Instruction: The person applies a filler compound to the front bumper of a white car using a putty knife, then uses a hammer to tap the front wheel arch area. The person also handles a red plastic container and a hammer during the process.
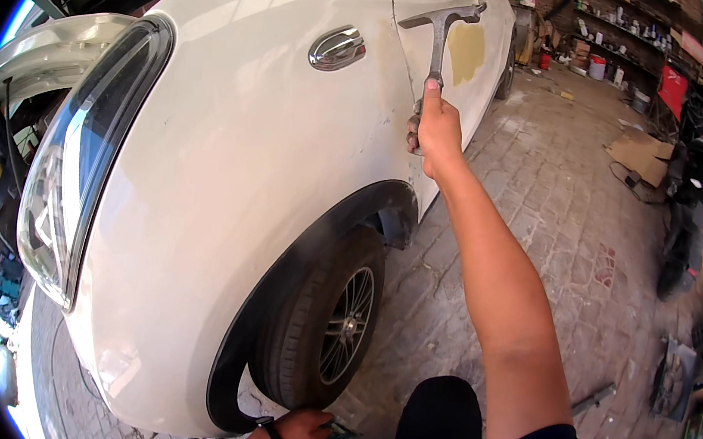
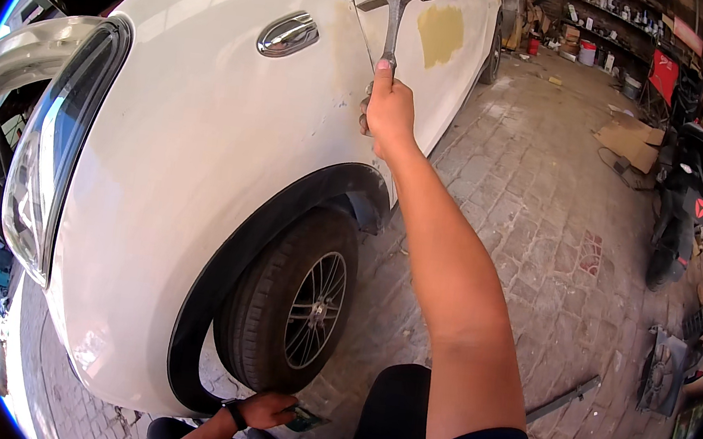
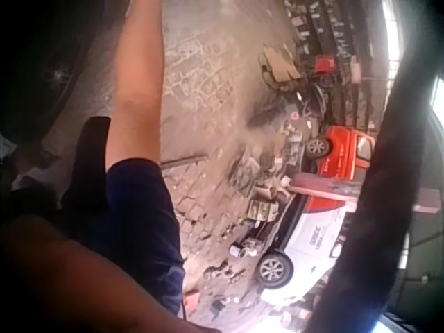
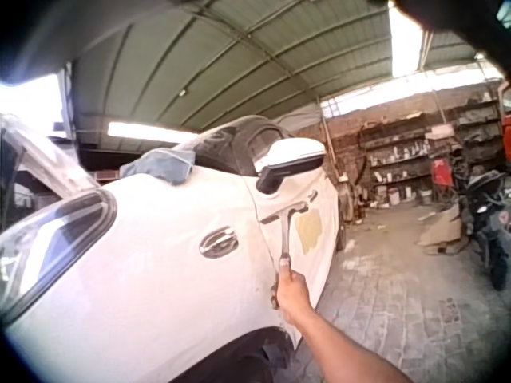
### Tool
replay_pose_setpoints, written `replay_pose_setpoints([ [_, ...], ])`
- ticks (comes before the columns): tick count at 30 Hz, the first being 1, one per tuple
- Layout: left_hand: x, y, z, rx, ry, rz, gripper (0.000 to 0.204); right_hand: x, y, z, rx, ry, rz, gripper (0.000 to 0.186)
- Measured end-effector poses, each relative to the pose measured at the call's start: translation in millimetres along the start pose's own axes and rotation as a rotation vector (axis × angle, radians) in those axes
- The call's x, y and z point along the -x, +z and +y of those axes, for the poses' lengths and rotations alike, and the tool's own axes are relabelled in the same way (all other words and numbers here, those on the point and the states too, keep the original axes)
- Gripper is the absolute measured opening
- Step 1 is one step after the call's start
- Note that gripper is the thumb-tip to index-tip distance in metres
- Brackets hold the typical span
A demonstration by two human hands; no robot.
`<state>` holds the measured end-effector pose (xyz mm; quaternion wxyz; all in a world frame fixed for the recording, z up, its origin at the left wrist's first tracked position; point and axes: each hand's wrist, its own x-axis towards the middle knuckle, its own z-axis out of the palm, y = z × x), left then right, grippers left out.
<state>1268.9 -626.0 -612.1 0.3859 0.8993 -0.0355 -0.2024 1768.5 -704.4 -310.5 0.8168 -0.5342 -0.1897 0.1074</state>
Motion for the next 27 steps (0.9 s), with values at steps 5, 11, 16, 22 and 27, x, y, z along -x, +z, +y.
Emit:
replay_pose_setpoints([
  [5,-5,-5,2,0.032,-0.007,-0.024,0.03,4,-4,3,-0.091,-0.115,0.079,0.057],
  [11,-4,-6,2,0.046,-0.007,-0.006,0.031,-1,-7,8,-0.045,-0.046,0.008,0.059],
  [16,-3,-4,0,0.054,-0.022,0.015,0.03,1,-4,8,-0.131,-0.112,0.068,0.059],
  [22,-5,-6,3,0.073,-0.018,0.041,0.029,-8,10,-1,-0.128,-0.116,0.048,0.059],
  [27,-3,-7,1,0.089,-0.012,0.046,0.03,-12,12,-7,-0.06,-0.089,0.05,0.059],
])
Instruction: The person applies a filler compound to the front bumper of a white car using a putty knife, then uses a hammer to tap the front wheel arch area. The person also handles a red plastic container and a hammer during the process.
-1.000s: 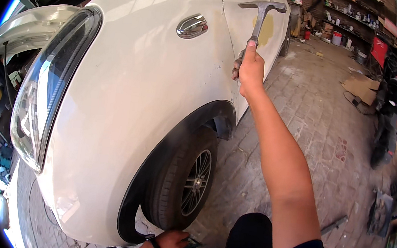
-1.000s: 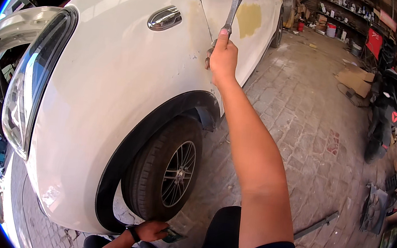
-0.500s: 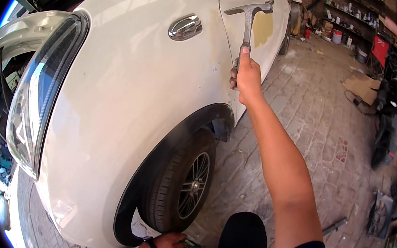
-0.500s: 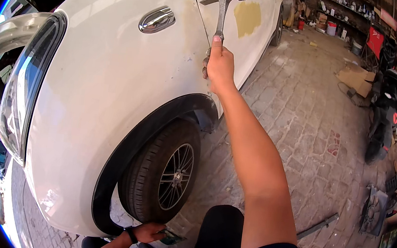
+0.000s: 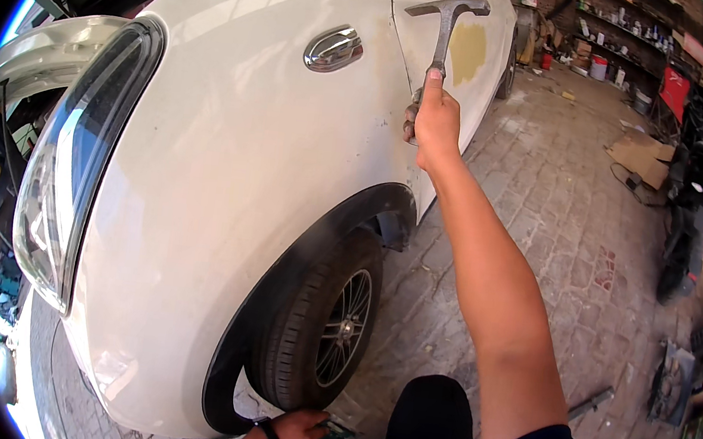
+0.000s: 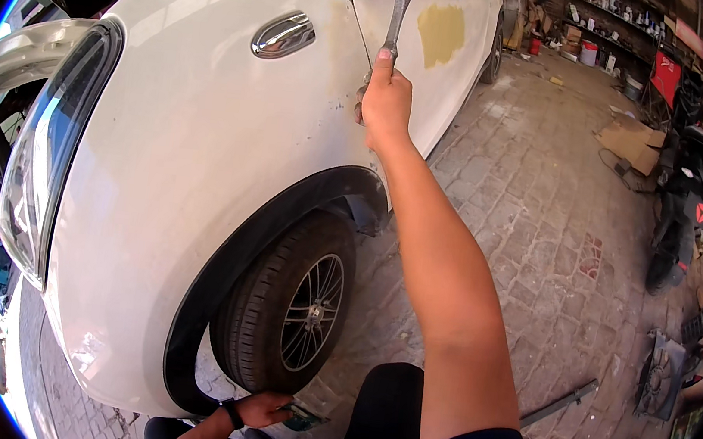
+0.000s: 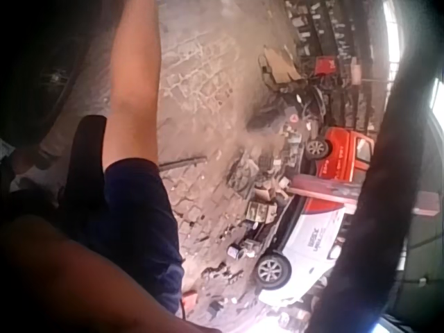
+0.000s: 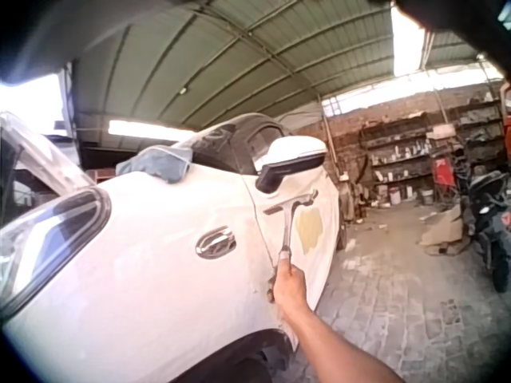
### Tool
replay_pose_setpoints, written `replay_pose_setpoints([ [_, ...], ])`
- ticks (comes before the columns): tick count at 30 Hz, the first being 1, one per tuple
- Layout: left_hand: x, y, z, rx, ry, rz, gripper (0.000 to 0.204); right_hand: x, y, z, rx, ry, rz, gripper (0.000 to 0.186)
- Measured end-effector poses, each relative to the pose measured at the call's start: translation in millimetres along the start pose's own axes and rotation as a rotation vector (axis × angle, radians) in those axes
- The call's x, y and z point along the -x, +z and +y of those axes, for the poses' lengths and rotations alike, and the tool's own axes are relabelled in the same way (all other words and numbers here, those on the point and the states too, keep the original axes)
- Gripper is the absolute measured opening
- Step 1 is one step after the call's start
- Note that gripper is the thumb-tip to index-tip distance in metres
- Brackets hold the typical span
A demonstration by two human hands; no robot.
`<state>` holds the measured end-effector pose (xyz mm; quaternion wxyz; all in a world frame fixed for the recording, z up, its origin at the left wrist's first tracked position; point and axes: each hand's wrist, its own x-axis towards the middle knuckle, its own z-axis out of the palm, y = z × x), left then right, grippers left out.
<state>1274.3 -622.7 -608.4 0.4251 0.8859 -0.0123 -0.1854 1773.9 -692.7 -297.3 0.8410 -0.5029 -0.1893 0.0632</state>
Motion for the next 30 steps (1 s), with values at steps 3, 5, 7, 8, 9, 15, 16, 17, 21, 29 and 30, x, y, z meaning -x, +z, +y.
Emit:
replay_pose_setpoints([
  [3,0,5,-5,0.022,0.016,0.008,0.031,3,3,-5,-0.064,-0.068,0.08,0.058],
  [5,-1,6,-6,-0.011,0.02,0.024,0.031,4,6,-4,-0.036,-0.053,0.053,0.059],
  [7,0,6,-5,-0.037,0.018,0.026,0.031,2,8,1,0.063,0.016,-0.042,0.059],
  [8,0,5,-5,-0.05,0.02,0.02,0.031,1,6,-2,0.049,0.021,-0.021,0.059],
  [9,0,4,-4,-0.063,0.021,0.014,0.031,0,3,-5,0.034,0.026,0.0,0.059],
  [15,-1,4,-3,-0.045,0.035,0.041,0.029,4,10,-2,0.003,0.015,0.039,0.059],
  [16,-2,5,-2,-0.033,0.029,0.038,0.028,3,10,0,0.04,0.05,0.008,0.059],
  [17,-1,3,-1,-0.023,0.024,0.037,0.028,3,9,-1,0.037,0.045,0.0,0.059],
  [21,1,4,-2,-0.033,-0.011,0.0,0.034,8,13,-1,-0.026,-0.03,0.043,0.058],
  [29,0,3,-5,-0.058,-0.023,-0.014,0.035,4,7,-8,-0.007,0.035,0.037,0.058],
  [30,0,5,-6,-0.065,-0.021,-0.007,0.035,4,8,-8,0.01,0.045,0.021,0.057],
])
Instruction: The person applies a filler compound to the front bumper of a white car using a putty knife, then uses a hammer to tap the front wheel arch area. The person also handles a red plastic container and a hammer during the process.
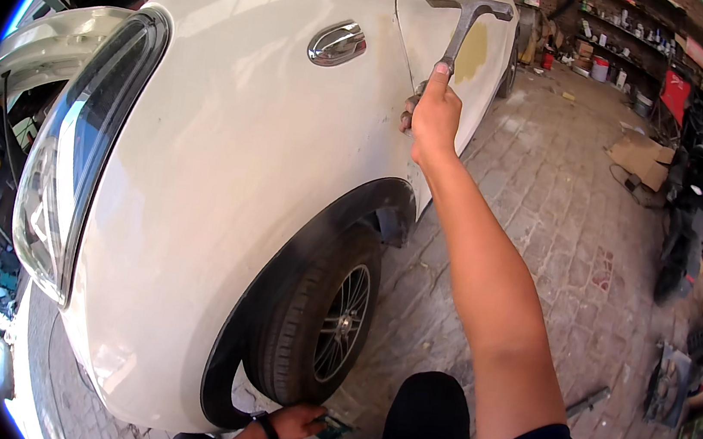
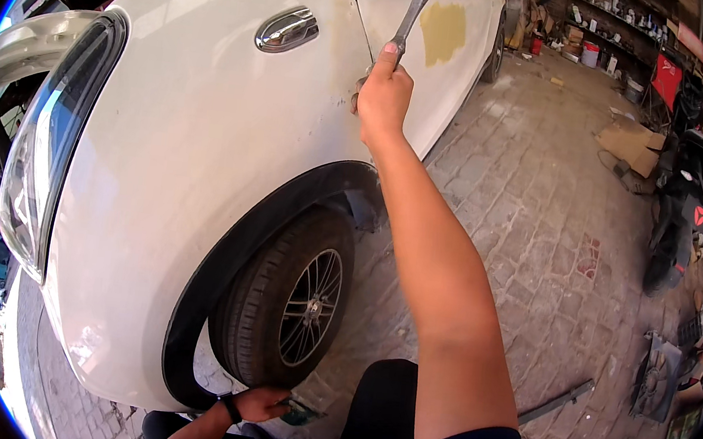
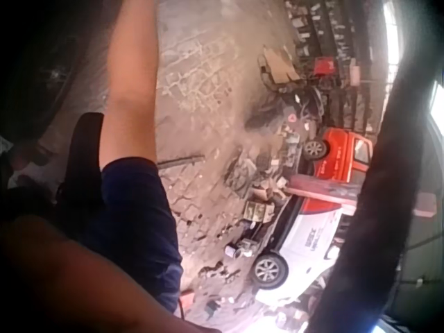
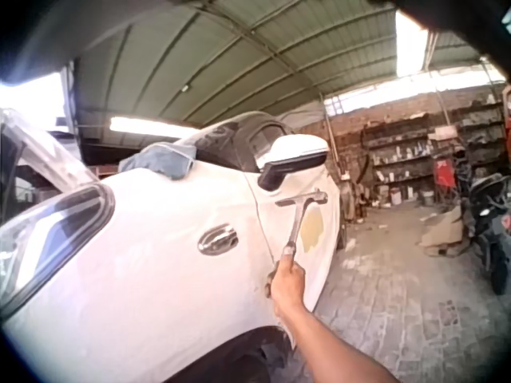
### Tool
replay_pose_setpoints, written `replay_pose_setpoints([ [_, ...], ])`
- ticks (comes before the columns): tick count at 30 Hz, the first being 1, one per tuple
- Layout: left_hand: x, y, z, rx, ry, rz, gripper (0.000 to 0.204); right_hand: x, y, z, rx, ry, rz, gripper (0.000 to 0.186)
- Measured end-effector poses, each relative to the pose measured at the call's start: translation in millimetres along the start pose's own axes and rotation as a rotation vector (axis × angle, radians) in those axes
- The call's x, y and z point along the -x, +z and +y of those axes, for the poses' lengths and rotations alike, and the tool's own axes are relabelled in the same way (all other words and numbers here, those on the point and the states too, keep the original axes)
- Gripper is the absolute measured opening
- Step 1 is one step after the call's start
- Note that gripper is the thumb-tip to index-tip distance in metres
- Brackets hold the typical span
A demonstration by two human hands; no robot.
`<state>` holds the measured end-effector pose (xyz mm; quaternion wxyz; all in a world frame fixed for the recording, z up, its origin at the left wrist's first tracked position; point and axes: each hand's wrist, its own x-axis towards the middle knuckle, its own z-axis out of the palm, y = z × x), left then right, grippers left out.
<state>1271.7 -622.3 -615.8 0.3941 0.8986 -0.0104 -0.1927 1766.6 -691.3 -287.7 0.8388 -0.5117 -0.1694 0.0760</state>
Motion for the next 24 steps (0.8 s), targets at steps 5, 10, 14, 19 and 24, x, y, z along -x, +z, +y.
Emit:
replay_pose_setpoints([
  [5,-2,-1,-4,0.015,0.009,-0.027,0.038,-2,-10,0,0.026,-0.002,-0.045,0.057],
  [10,1,-1,-3,0.002,0.032,-0.01,0.039,26,-17,21,-0.049,-0.078,0.014,0.057],
  [14,-1,1,1,0.013,0.044,0.032,0.031,27,-16,23,-0.042,-0.074,0.008,0.058],
  [19,0,-1,4,0.019,0.04,0.035,0.029,31,-18,26,0.012,0.031,0.01,0.059],
  [24,-3,0,4,-0.005,0.052,0.031,0.028,37,-14,28,-0.048,-0.026,0.04,0.059],
])
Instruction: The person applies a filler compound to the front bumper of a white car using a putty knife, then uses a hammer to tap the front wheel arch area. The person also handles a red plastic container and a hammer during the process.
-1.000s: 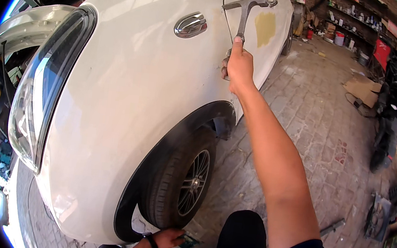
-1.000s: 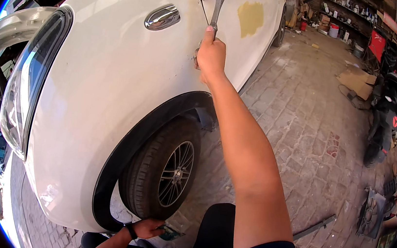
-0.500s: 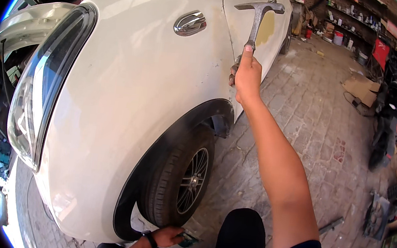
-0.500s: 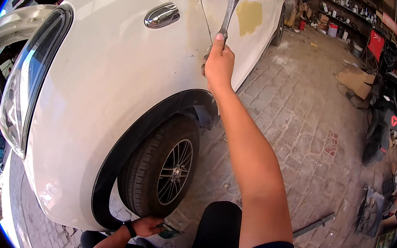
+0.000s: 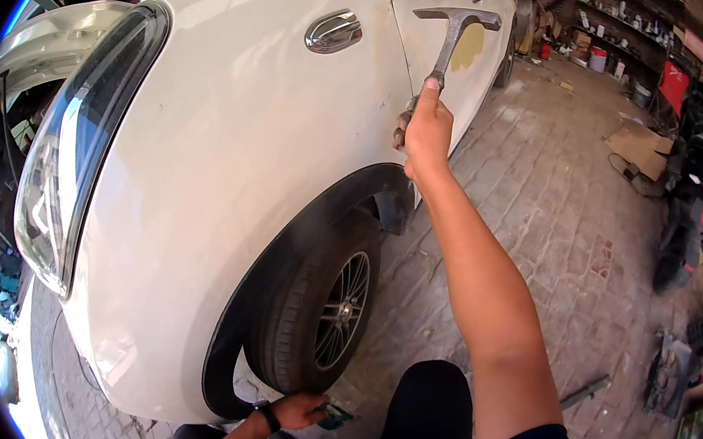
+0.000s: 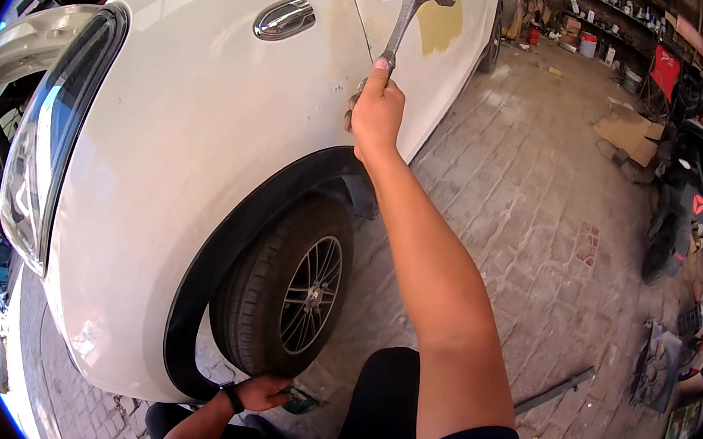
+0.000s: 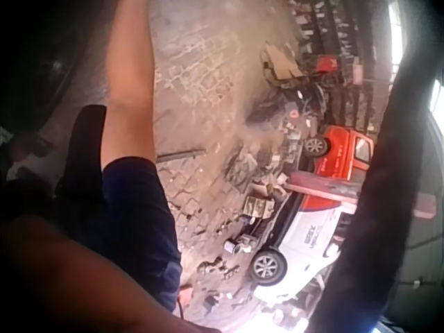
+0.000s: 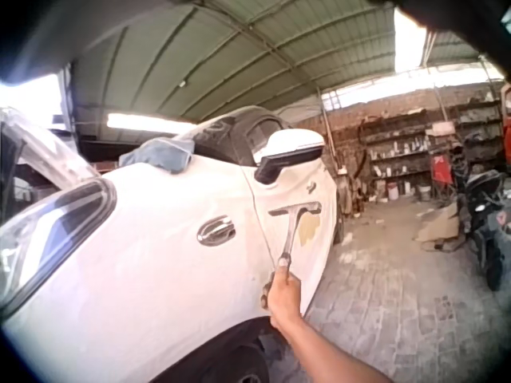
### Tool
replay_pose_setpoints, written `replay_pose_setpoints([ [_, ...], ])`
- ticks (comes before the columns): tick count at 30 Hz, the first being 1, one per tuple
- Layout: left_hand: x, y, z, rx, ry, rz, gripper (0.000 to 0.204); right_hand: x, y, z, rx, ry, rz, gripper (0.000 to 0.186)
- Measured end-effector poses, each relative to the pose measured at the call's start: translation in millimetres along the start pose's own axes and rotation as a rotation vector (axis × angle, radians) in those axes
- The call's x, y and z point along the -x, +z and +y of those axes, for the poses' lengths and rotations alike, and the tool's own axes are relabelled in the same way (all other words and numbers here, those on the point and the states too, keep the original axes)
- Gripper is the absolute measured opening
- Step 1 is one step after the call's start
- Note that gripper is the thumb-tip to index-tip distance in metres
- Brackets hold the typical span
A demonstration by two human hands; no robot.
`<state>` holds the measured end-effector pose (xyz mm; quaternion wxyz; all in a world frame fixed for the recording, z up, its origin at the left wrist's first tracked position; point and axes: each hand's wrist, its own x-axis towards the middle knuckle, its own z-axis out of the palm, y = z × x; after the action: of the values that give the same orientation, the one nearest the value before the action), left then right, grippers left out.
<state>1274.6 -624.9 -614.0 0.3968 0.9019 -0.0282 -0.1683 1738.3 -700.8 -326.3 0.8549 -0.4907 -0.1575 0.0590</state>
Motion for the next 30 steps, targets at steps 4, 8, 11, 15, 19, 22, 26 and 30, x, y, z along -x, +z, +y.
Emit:
replay_pose_setpoints([
  [4,1,-3,5,0.017,-0.023,-0.016,0.029,2,-3,0,0.076,0.065,-0.041,0.058],
  [8,2,-2,1,-0.004,-0.016,-0.015,0.03,9,-1,5,0.022,0.021,-0.003,0.057],
  [11,1,-2,0,0.0,-0.05,-0.05,0.03,10,-2,1,0.041,0.044,-0.039,0.058],
  [15,1,0,1,0.0,-0.008,0.0,0.031,3,-9,0,-0.029,-0.009,0.002,0.06],
  [19,3,1,-1,-0.023,-0.016,-0.018,0.031,12,-1,-1,0.037,0.033,-0.008,0.057],
  [22,3,2,-4,-0.007,0.0,0.012,0.03,14,-4,-1,-0.024,0.048,0.01,0.056],
  [26,2,4,-4,-0.013,0.019,0.033,0.029,22,-10,9,-0.009,0.067,0.029,0.057],
  [30,3,-1,3,0.007,-0.025,-0.006,0.03,18,-16,11,-0.017,0.049,0.04,0.058],
])
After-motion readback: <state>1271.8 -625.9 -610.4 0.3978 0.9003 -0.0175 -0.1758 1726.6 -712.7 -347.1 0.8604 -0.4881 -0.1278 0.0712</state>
